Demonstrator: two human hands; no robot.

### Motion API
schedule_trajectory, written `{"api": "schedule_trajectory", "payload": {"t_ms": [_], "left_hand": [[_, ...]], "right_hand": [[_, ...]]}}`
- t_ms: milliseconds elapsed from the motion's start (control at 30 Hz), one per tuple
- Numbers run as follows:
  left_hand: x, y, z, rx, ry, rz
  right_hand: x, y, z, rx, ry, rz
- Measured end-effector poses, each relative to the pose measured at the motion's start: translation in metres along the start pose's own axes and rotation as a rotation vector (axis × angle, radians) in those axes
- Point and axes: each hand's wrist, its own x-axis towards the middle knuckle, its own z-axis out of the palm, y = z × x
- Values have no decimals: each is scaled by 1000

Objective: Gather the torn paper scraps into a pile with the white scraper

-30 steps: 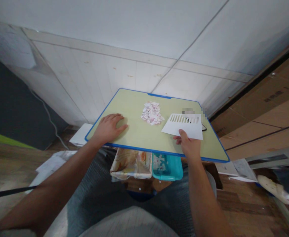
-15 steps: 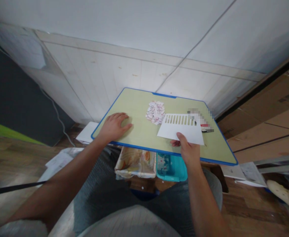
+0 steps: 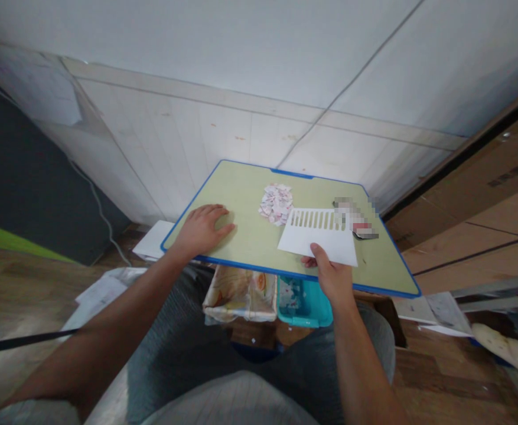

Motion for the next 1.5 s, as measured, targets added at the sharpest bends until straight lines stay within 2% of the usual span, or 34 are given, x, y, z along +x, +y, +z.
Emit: {"api": "schedule_trajectory", "payload": {"t_ms": [167, 400, 567, 800, 1000, 1300, 1500], "left_hand": [[0, 1, -1, 0, -7, -8], [-1, 1, -1, -1, -12, -4], [-1, 2, -2, 0, -13, -7], [-1, 3, -3, -1, -9, -6], [-1, 3, -3, -8, -5, -8], [-1, 3, -2, -4, 0, -9], [-1, 3, -2, -5, -3, -9]], "right_hand": [[-2, -5, -3, -11, -43, -2], [-2, -6, -2, 12, -24, 3], [-3, -2, -2, -82, -77, -59], [-5, -9, -7, -76, -146, -71], [-4, -10, -6, -27, -88, -57], [-6, -10, -7, -81, -168, -72], [-6, -8, -7, -53, -101, -62]]}}
